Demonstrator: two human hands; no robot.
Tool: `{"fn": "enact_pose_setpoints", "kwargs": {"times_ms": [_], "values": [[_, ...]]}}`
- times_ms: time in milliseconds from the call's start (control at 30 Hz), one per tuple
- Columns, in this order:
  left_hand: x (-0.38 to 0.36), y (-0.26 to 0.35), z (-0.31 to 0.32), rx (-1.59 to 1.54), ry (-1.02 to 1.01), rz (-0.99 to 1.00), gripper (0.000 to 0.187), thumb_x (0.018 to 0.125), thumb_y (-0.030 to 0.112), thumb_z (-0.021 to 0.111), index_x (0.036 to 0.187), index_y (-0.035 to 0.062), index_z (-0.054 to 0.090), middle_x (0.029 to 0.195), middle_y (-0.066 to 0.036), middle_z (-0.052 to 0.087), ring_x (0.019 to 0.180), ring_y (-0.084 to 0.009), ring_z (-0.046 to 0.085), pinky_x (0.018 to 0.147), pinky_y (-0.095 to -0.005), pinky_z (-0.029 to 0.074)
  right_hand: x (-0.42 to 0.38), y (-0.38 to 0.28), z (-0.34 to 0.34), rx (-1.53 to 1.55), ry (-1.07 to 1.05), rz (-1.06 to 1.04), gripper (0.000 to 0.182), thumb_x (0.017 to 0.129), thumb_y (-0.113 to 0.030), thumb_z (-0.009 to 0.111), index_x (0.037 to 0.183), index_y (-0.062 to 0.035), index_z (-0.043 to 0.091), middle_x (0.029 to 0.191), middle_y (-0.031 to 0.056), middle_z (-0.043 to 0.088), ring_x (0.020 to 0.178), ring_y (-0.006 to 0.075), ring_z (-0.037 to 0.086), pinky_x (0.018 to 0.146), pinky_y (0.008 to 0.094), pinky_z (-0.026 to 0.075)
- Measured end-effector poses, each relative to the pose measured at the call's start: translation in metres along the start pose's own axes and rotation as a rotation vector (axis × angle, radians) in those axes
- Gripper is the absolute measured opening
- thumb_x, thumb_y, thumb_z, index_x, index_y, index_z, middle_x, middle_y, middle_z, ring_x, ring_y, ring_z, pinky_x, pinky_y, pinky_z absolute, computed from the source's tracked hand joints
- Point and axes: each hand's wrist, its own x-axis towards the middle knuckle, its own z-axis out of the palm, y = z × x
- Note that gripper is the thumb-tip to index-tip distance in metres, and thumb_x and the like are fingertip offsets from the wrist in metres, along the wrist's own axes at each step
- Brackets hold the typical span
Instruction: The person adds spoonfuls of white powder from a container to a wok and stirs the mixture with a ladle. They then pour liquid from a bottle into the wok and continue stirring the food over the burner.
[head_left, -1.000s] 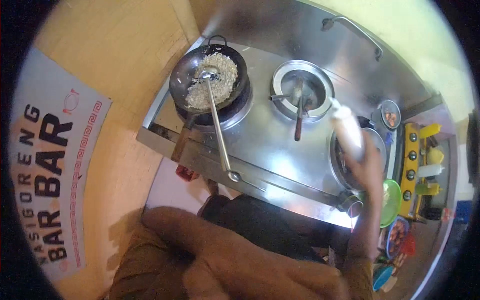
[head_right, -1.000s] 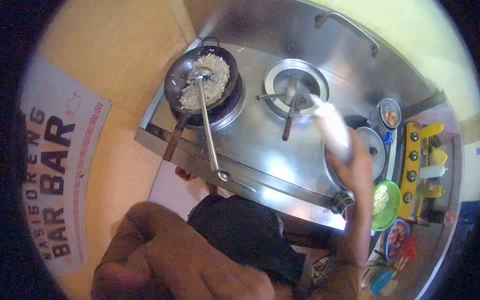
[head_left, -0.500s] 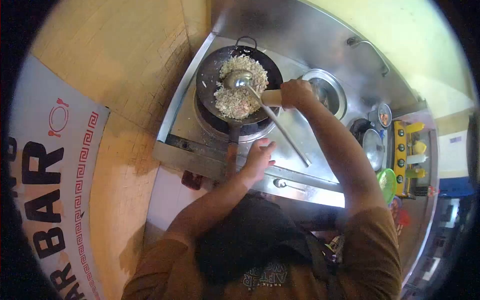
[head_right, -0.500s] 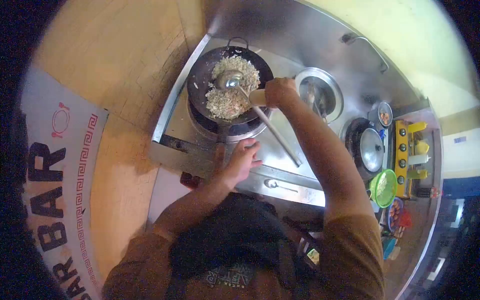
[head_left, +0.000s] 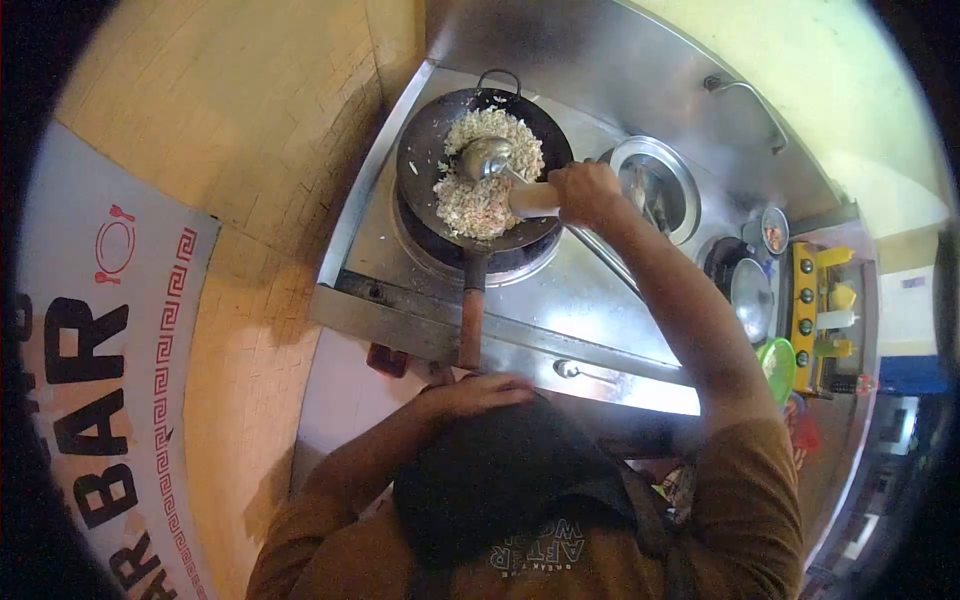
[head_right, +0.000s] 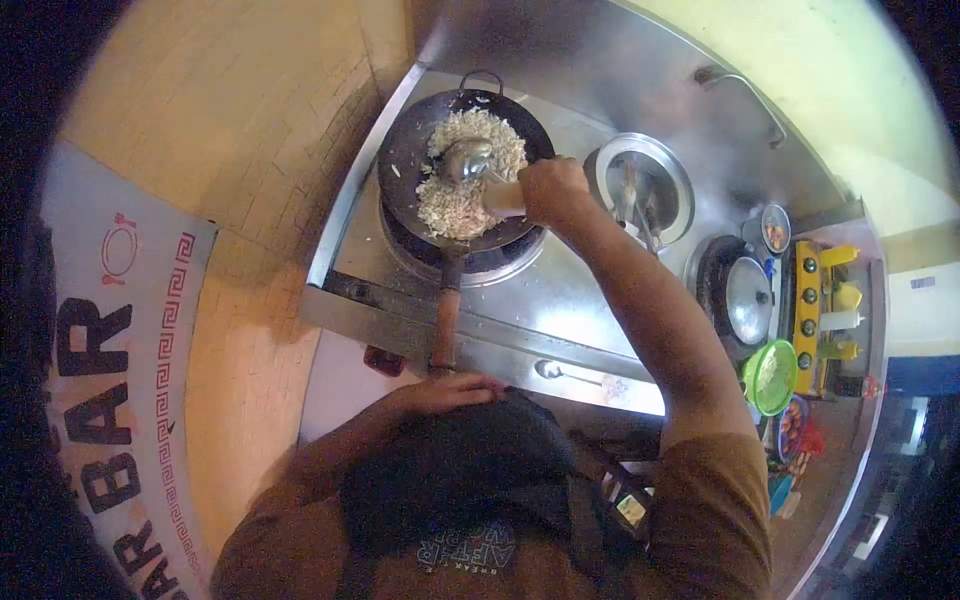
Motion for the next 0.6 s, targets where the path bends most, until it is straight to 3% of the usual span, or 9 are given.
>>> {"fn": "enact_pose_setpoints", "kwargs": {"times_ms": [67,133,200,267,333,400,467,500,600], "values": [[-0.042,-0.019,-0.002,-0.106,0.003,-0.019,0.053,0.096,0.041,0.044,0.136,0.0063,0.042,0.131,-0.011,0.048,0.122,-0.0189,0.042,0.106,-0.0331,0.029,-0.001,-0.003,-0.004,-0.033,0.022,-0.031,0.028,0.071,-0.023,0.071,0.096,-0.011,0.067,0.095,0.0112,0.069,0.091,0.0255,0.067,0.076,0.0376,0.053],[-0.083,-0.037,-0.002,-0.353,0.049,-0.089,0.055,0.095,0.044,0.043,0.134,0.0055,0.045,0.131,-0.011,0.048,0.12,-0.0192,0.043,0.104,-0.0349,0.031,0.0,-0.006,-0.005,-0.054,0.081,-0.043,0.027,0.072,-0.022,0.071,0.096,-0.0107,0.068,0.095,0.0114,0.069,0.09,0.0253,0.067,0.075,0.037,0.052],[-0.111,-0.073,-0.005,-0.412,0.179,-0.102,0.05,0.095,0.042,0.046,0.13,0.0067,0.049,0.127,-0.012,0.05,0.114,-0.0215,0.049,0.098,-0.0365,0.038,0.002,-0.009,-0.002,-0.065,0.177,-0.034,0.026,0.072,-0.022,0.071,0.095,-0.0102,0.068,0.094,0.0115,0.069,0.089,0.0251,0.066,0.075,0.0364,0.052],[-0.131,-0.118,-0.006,-0.454,0.367,-0.089,0.046,0.094,0.038,0.048,0.127,0.0055,0.052,0.123,-0.012,0.054,0.109,-0.0228,0.054,0.093,-0.0366,0.043,0.009,-0.02,-0.011,-0.072,0.042,-0.057,0.025,0.073,-0.023,0.07,0.094,-0.0101,0.069,0.094,0.0114,0.068,0.089,0.025,0.066,0.075,0.0364,0.051],[-0.151,-0.174,-0.007,-0.476,0.613,-0.049,0.041,0.095,0.03,0.05,0.124,0.0017,0.054,0.116,-0.011,0.058,0.103,-0.0233,0.057,0.087,-0.035,0.047,0.013,-0.031,-0.015,-0.088,0.017,-0.066,0.023,0.074,-0.023,0.069,0.093,-0.0095,0.069,0.094,0.0114,0.068,0.089,0.0252,0.066,0.076,0.0367,0.051],[-0.182,-0.289,-0.013,-0.546,0.819,0.092,0.034,0.092,0.018,0.052,0.12,-0.0007,0.055,0.108,-0.01,0.063,0.095,-0.0215,0.06,0.078,-0.0293,0.05,0.016,-0.04,-0.011,-0.113,0.099,-0.062,0.022,0.075,-0.023,0.068,0.092,-0.0086,0.07,0.094,0.0113,0.069,0.09,0.0257,0.066,0.076,0.0372,0.051],[-0.207,-0.353,-0.012,-0.796,1.087,-0.197,0.028,0.088,0.016,0.058,0.112,0.002,0.058,0.1,-0.009,0.063,0.081,-0.0191,0.061,0.068,-0.0261,0.05,0.016,-0.046,-0.02,-0.115,0.039,-0.096,0.021,0.076,-0.023,0.067,0.091,-0.0086,0.07,0.094,0.0106,0.069,0.09,0.026,0.066,0.076,0.0375,0.051],[-0.22,-0.366,-0.005,-0.799,1.129,-0.273,0.026,0.088,0.021,0.058,0.108,0.0035,0.058,0.095,-0.008,0.062,0.076,-0.0182,0.059,0.064,-0.0262,0.048,0.016,-0.048,-0.024,-0.117,0.009,-0.114,0.021,0.077,-0.023,0.066,0.091,-0.0086,0.07,0.094,0.0102,0.069,0.09,0.0261,0.066,0.076,0.0376,0.051],[-0.255,-0.341,0.039,-0.47,1.137,-0.429,0.029,0.087,0.036,0.059,0.095,0.008,0.057,0.081,-0.004,0.058,0.063,-0.0157,0.053,0.052,-0.0264,0.043,0.027,-0.05,-0.013,-0.123,0.075,-0.121,0.024,0.068,-0.018,0.07,0.091,-0.0111,0.069,0.091,0.0126,0.068,0.09,0.028,0.066,0.074,0.0385,0.052]]}}
